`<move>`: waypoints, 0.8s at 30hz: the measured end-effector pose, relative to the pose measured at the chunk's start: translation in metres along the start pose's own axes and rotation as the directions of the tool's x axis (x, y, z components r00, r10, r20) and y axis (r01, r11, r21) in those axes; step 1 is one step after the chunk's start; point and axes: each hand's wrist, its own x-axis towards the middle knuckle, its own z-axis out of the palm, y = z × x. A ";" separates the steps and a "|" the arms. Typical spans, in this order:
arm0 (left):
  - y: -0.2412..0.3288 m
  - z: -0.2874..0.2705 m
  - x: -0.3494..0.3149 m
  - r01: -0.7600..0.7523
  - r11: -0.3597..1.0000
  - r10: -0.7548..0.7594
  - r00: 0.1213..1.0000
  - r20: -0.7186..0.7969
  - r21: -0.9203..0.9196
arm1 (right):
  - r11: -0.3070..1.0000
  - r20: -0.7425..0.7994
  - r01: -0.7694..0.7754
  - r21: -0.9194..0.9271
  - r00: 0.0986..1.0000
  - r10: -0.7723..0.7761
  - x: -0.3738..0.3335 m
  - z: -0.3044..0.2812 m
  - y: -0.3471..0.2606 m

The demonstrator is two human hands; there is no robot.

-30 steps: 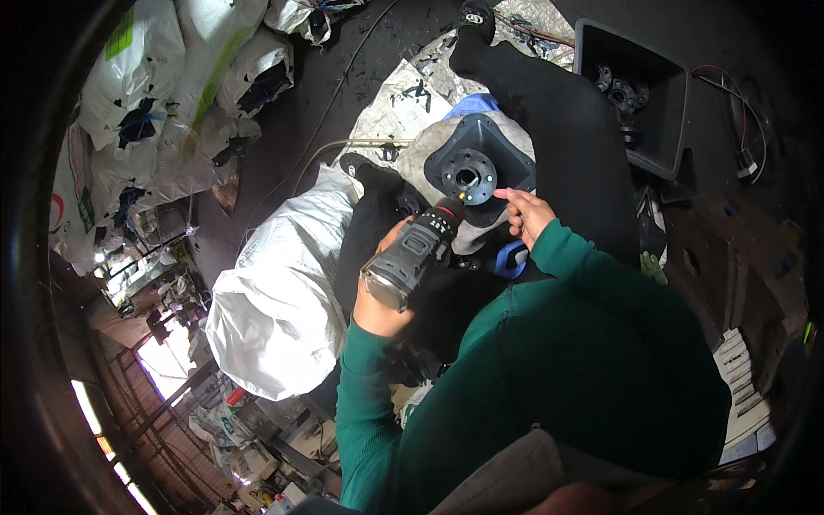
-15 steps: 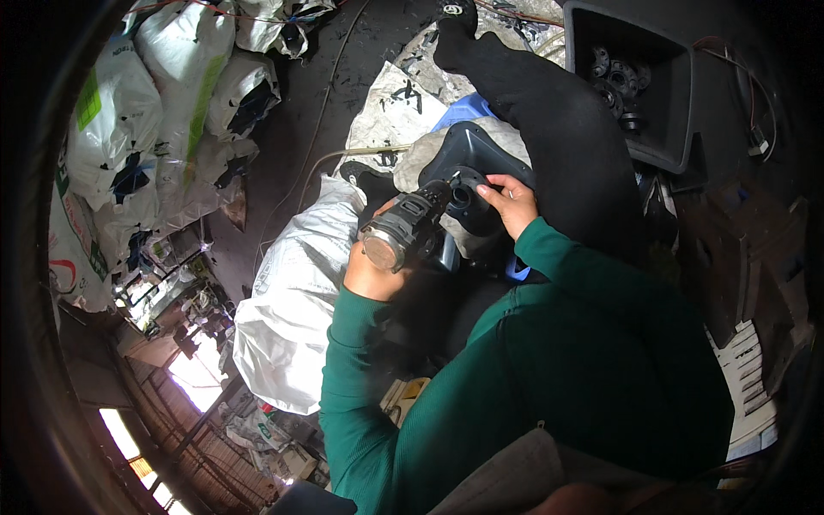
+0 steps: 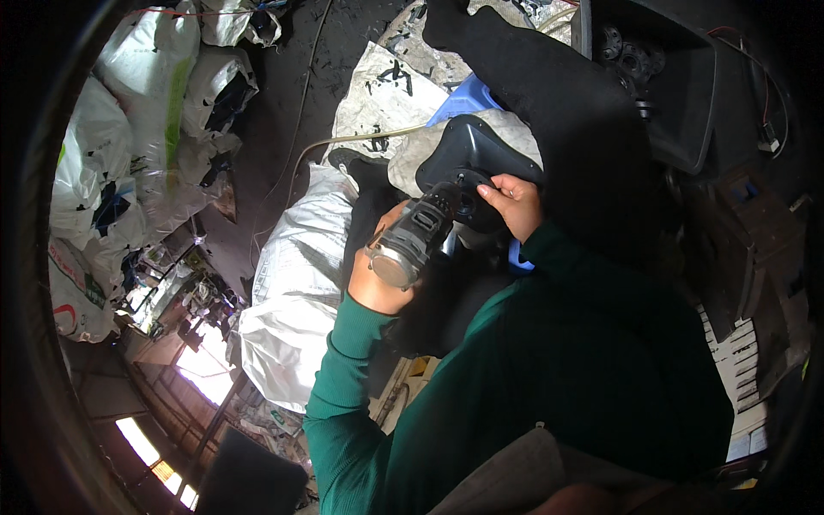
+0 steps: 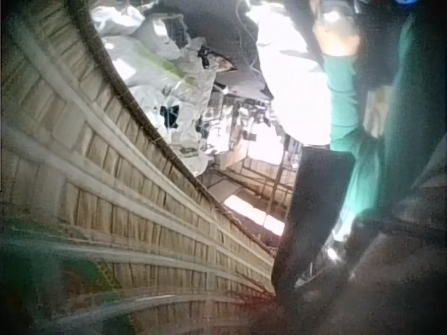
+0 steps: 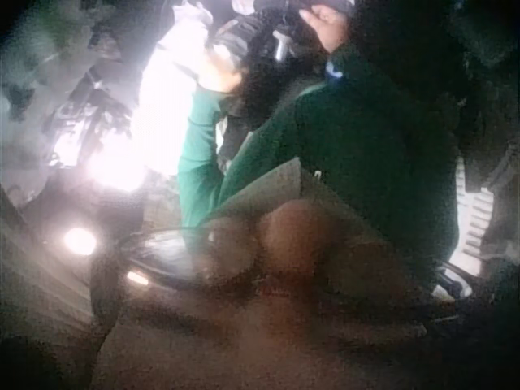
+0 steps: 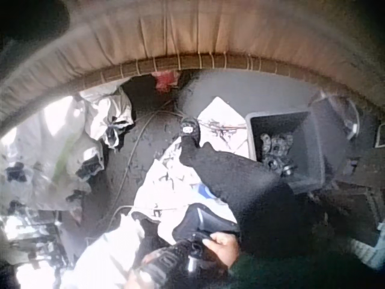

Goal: The person sits on the floor and uses a cordless drill to fasten screws into a black mechanical housing. They repeatedly pick up screws, align them with holes, and drive them in, occasionally pausing to adjust the part or retrieve more screws from a nearby container.

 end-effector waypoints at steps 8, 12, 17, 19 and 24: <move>0.004 0.007 -0.025 0.043 0.999 -0.045 0.994 -0.097 -0.026 | 0.991 0.046 0.115 -0.067 0.993 -0.112 0.008 -0.005 0.004; 0.017 0.030 -0.098 -0.039 0.983 -0.002 0.974 -0.225 -0.180 | 0.974 0.038 0.119 -0.193 0.993 -0.113 0.009 -0.010 0.007; 0.018 0.113 -0.194 0.269 0.955 -0.281 0.954 -0.101 -0.124 | 0.928 0.143 0.180 -0.326 0.980 -0.139 -0.022 0.017 -0.032; 0.013 0.161 -0.213 0.388 0.915 -0.395 0.918 -0.048 -0.109 | 0.886 0.404 0.410 -0.217 0.864 -0.301 -0.052 0.054 -0.046; -0.012 0.239 -0.245 0.249 0.884 -0.405 0.831 -0.382 -0.396 | 0.624 0.961 0.766 -0.153 0.262 -0.086 -0.159 0.158 -0.033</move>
